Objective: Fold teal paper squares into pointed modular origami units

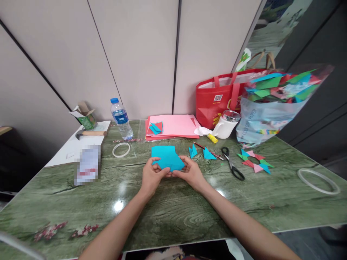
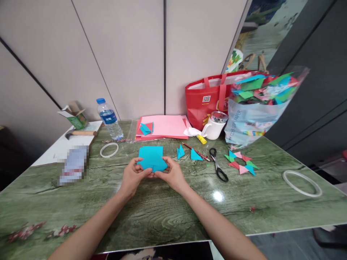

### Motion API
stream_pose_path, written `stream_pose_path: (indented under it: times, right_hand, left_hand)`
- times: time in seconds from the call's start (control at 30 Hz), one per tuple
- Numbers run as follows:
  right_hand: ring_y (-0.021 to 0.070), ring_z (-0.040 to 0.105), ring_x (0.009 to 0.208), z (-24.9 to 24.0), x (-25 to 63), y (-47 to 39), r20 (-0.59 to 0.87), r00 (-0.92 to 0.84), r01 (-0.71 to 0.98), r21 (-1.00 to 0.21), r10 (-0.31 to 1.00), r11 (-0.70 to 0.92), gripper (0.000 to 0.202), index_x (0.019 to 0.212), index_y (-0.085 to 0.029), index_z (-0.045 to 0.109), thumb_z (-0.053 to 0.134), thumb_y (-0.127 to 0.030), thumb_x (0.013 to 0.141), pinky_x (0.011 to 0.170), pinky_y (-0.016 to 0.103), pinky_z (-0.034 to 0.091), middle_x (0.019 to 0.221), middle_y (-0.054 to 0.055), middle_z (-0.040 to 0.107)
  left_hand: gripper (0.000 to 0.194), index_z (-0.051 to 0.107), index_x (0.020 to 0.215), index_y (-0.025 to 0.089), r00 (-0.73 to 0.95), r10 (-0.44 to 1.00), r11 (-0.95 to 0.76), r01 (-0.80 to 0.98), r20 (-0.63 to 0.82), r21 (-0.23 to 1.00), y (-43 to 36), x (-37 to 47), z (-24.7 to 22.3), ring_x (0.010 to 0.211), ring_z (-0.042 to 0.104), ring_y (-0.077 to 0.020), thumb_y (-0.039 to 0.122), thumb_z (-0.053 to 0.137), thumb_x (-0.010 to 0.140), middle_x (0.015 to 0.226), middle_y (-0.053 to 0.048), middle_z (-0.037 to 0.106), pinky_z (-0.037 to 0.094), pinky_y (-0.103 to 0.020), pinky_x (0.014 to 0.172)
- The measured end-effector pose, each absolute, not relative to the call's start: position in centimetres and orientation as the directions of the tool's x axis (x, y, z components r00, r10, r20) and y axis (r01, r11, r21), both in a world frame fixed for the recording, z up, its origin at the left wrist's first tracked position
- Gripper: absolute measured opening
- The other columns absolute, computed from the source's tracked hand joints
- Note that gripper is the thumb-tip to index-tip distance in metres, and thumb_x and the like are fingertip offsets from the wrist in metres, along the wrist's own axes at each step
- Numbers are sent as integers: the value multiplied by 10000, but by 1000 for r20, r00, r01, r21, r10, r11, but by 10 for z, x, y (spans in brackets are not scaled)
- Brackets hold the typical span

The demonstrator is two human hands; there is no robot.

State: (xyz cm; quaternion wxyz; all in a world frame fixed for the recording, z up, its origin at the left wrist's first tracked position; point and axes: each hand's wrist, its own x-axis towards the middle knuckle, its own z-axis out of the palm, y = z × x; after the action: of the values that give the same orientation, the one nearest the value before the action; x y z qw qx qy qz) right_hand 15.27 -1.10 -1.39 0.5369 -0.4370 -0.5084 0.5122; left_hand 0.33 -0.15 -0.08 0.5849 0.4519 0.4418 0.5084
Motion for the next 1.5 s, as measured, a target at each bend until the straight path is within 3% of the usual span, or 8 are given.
stream_pose_path:
  times: [0.27, 0.47, 0.63, 0.87, 1.0, 1.23, 1.37, 1.5]
  right_hand:
    - [122, 584, 555, -17, 151, -9, 54, 1, -220, -974, 999, 53, 516, 911, -207, 450, 761, -265, 503, 546, 301, 539, 831, -7, 576]
    - [103, 577, 538, -18, 154, -10, 126, -28, -211, -970, 992, 118, 481, 889, -258, 363, 721, -236, 567, 501, 252, 510, 814, -44, 514]
    - [139, 591, 574, -19, 153, -11, 136, -89, -70, -989, 987, 130, 277, 786, -223, 441, 667, -290, 640, 534, 259, 485, 656, -47, 516]
    - [130, 583, 543, -18, 155, -13, 135, -88, 71, -987, 987, 141, 218, 808, -205, 523, 652, -287, 652, 492, 246, 453, 752, -10, 561]
    - [128, 586, 544, -17, 155, -13, 146, -95, 72, -986, 985, 153, 204, 810, -203, 530, 639, -300, 666, 476, 236, 445, 772, -4, 566]
    - [132, 579, 537, -17, 154, -13, 148, -63, 50, -987, 987, 152, 199, 796, -205, 542, 642, -319, 668, 491, 247, 453, 741, 1, 590]
    - [146, 571, 542, -19, 154, -13, 136, -44, 57, -989, 990, 138, 239, 836, -215, 555, 660, -315, 645, 488, 253, 446, 695, -7, 599]
    - [149, 560, 617, -19, 156, -12, 165, 1, 112, -980, 986, 164, 251, 848, -206, 593, 671, -300, 628, 546, 261, 457, 776, 8, 623]
  left_hand:
    - [515, 373, 945, 194, 93, 996, 31, -189, -13, 981, 0, 1, 2, 486, 635, -198, 236, 719, 565, 476, 84, 555, 523, -314, 510]
    - [502, 381, 948, 203, 134, 991, 22, -106, -7, 994, 1, 1, 2, 520, 627, -165, 238, 710, 570, 567, 52, 604, 520, -287, 514]
    - [520, 402, 968, 198, 141, 990, 27, -103, -12, 994, 1, 0, 1, 500, 601, -141, 261, 712, 555, 542, 70, 570, 516, -271, 516]
    - [434, 519, 973, 164, 117, 992, -47, -20, 49, 999, 5, -3, -4, 597, 585, -123, 266, 694, 589, 692, 22, 588, 518, -261, 572]
    - [356, 562, 843, 132, 161, 986, 43, -73, -30, 996, 6, -3, -3, 580, 594, -137, 280, 714, 558, 721, 4, 616, 526, -290, 575]
    - [367, 538, 846, 132, 195, 976, 119, -110, -96, 987, 2, -1, 2, 532, 598, -136, 292, 713, 566, 687, 6, 618, 522, -285, 553]
    - [515, 487, 1029, 180, 175, 984, 61, -95, -44, 994, 2, -2, 3, 610, 592, -140, 257, 709, 571, 714, 14, 605, 517, -275, 562]
    - [462, 525, 1033, 177, 178, 981, -73, 3, 71, 997, 2, -4, 3, 618, 566, -125, 241, 685, 604, 702, 9, 593, 472, -225, 570]
